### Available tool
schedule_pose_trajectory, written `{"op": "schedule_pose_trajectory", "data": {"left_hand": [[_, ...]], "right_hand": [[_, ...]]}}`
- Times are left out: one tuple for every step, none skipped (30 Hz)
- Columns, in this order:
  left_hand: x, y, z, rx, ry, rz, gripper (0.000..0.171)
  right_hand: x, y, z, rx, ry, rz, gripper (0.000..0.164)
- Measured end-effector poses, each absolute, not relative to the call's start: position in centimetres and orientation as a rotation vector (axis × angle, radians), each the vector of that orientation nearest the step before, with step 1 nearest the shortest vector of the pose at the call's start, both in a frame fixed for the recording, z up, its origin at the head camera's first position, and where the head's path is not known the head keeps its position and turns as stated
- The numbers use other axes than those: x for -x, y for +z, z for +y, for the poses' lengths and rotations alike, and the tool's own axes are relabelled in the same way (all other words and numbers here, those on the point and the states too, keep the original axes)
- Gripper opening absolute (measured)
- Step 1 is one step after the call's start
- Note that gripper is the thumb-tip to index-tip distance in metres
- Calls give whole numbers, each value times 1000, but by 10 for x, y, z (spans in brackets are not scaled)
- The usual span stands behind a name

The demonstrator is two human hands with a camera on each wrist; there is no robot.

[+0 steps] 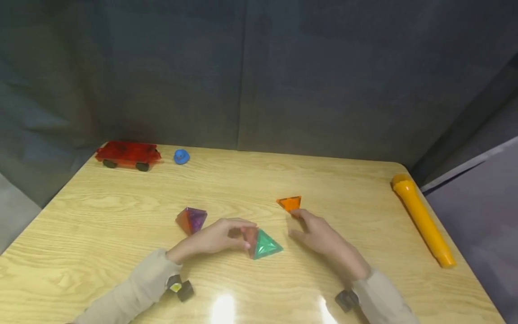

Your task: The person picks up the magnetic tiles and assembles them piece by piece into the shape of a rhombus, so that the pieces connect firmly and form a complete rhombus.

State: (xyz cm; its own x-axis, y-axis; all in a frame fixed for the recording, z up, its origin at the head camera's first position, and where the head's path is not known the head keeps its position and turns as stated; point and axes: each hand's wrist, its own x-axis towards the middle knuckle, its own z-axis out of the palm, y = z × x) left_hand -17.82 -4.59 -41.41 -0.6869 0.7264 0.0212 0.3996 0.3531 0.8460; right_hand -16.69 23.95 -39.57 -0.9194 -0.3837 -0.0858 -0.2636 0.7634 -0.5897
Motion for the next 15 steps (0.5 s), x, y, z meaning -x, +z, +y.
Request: {"op": "schedule_pose_trajectory", "data": {"left_hand": [[178,-414,-46,-990,1261,2265,51],[178,-414,-46,-991,1261,2265,51],[178,-414,-46,-991,1263,2265,51],[178,-414,-46,-989,1265,2264,51],[178,-413,-47,-986,1268,2263,52],[178,-413,-47,-987,1268,2263,52],[178,-413,-47,-990,1269,2262,52],[178,-414,-47,-994,1270,2261,52],[179,-414,-47,-999,1269,2260,52],[179,-415,-47,-1003,1267,2260,52],[179,-415,-47,-1005,1265,2260,52],[179,-415,-47,-1008,1263,2260,52],[179,-415,-46,-1009,1263,2259,52],[178,-415,-47,-1006,1262,2260,52],[178,-415,-47,-1004,1261,2261,52]], "right_hand": [[165,-395,240,509,-881,2754,55],[163,-395,240,507,-887,2749,55],[161,-395,241,507,-889,2750,55],[160,-395,241,502,-895,2749,56],[158,-395,242,503,-899,2749,56],[156,-394,242,504,-901,2750,56],[154,-394,242,502,-902,2752,55],[152,-394,243,499,-906,2750,55],[150,-393,243,496,-908,2747,55],[148,-393,243,492,-910,2742,55],[146,-392,244,493,-905,2743,54],[145,-392,244,492,-905,2741,54],[144,-392,244,493,-906,2739,54],[143,-392,245,495,-908,2739,53],[142,-392,246,499,-907,2744,53]]}}
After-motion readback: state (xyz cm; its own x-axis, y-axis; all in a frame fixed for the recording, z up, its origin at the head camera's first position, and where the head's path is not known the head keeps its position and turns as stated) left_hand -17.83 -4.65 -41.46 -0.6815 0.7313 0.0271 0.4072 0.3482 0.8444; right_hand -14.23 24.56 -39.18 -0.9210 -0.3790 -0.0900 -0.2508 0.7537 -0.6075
